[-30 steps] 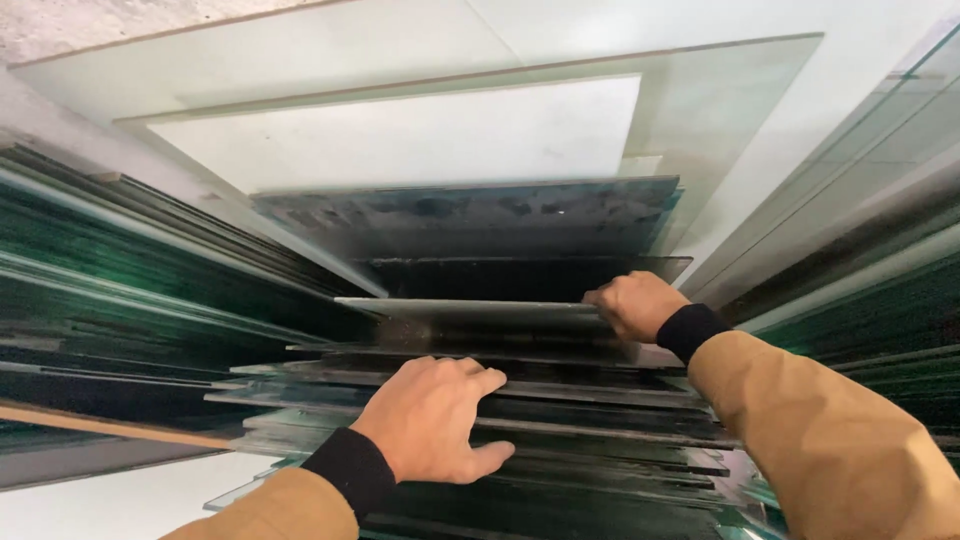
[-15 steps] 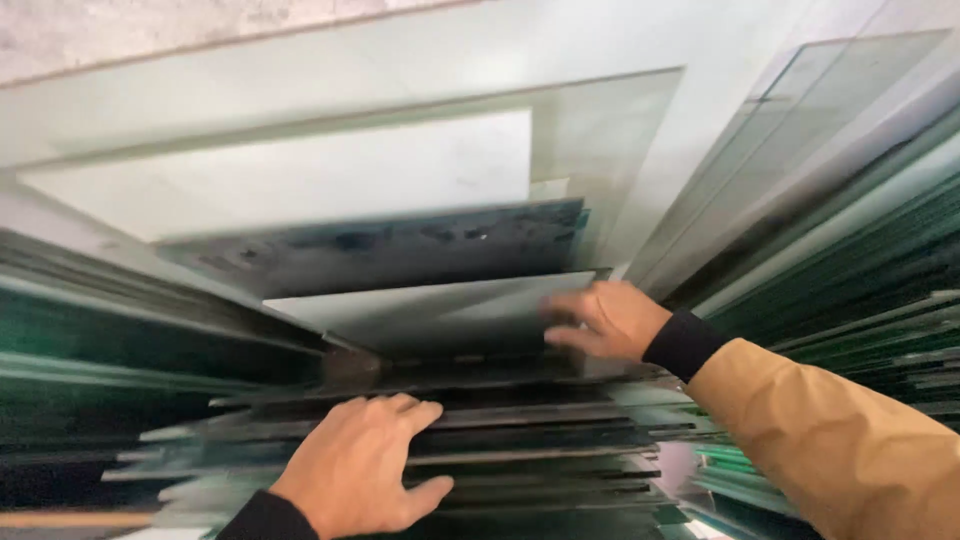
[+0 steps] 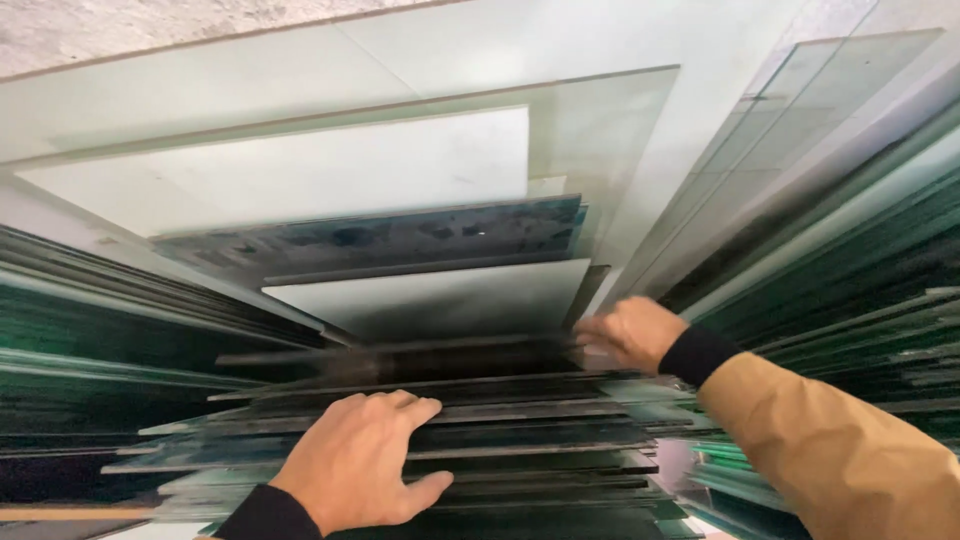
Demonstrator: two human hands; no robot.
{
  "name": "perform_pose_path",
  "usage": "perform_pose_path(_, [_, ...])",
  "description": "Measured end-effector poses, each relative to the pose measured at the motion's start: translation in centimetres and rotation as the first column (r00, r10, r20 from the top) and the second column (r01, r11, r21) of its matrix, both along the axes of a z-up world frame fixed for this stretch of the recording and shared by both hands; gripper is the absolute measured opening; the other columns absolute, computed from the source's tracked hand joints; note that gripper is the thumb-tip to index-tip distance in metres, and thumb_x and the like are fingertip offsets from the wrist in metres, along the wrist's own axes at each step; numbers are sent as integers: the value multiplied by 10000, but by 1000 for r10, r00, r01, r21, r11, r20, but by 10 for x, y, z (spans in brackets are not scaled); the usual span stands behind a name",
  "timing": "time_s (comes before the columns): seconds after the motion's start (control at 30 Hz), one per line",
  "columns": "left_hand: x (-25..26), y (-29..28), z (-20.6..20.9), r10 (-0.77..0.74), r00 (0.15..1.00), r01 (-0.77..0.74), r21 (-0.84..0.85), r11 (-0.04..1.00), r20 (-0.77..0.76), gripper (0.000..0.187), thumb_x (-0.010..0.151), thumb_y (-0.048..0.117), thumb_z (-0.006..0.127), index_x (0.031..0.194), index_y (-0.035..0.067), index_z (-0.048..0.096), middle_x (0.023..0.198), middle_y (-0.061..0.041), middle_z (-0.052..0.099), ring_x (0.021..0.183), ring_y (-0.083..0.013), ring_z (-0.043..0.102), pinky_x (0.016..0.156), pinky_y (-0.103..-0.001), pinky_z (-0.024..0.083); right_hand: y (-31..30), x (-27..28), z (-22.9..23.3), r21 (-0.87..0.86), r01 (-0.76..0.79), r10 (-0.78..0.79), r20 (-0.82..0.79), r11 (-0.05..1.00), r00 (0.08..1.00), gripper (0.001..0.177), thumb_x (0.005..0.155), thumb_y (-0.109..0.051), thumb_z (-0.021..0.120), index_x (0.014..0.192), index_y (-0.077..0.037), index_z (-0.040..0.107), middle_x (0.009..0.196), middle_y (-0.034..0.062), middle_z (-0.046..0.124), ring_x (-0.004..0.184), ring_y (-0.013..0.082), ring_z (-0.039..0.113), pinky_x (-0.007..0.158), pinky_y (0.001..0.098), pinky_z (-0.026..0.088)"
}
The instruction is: Organizing and browsing through a large inventory of glass panes stored vertically in a rack.
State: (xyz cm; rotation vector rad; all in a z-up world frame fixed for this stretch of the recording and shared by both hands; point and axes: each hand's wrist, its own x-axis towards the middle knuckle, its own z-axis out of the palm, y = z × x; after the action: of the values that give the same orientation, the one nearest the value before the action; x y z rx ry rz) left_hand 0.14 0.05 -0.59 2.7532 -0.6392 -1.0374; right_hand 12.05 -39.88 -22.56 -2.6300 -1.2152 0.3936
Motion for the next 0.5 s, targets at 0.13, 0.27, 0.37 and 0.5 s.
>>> perform_pose_path(0.13, [-5, 1, -2, -18, 999, 18, -8, 1000, 44, 784, 959, 688, 740, 1492, 120, 652, 1231, -68, 797, 1028, -318, 773, 879, -505, 621, 21, 29, -5, -56, 86, -80, 104, 995, 991, 210, 1108, -362, 600, 1141, -174, 687, 689, 170, 744, 593, 499, 713, 542, 594, 564])
perform_pose_path(0.27, [-3, -2, 2, -20, 999, 19, 1, 1000, 47, 755, 955, 692, 721, 1459, 133, 657, 1129, -58, 781, 948, -332, 757, 817, -508, 611, 43, 31, -20, -254, 56, -18, 147, 966, 989, 423, 886, -232, 762, 1305, -223, 711, 825, 148, 803, 741, 451, 770, 613, 578, 592])
perform_pose_path(0.37, [1, -1, 7, -45, 999, 44, 31, 999, 25, 778, 974, 701, 689, 1484, 115, 646, 1149, -82, 778, 963, -342, 756, 806, -516, 615, 58, 28, -27, -254, 34, -13, 82, 967, 997, 637, 847, -129, 757, 1472, -235, 695, 859, 152, 819, 748, 438, 769, 632, 556, 593])
perform_pose_path(0.5, [-5, -2, 4, -43, 996, 40, 36, 999, 83, 748, 951, 704, 707, 1418, 120, 685, 1098, -68, 783, 954, -351, 759, 806, -540, 607, 61, 25, -30, -216, -66, 86, 86, 974, 993, 552, 895, 2, 667, 1423, -154, 707, 633, 106, 741, 569, 380, 722, 555, 515, 580])
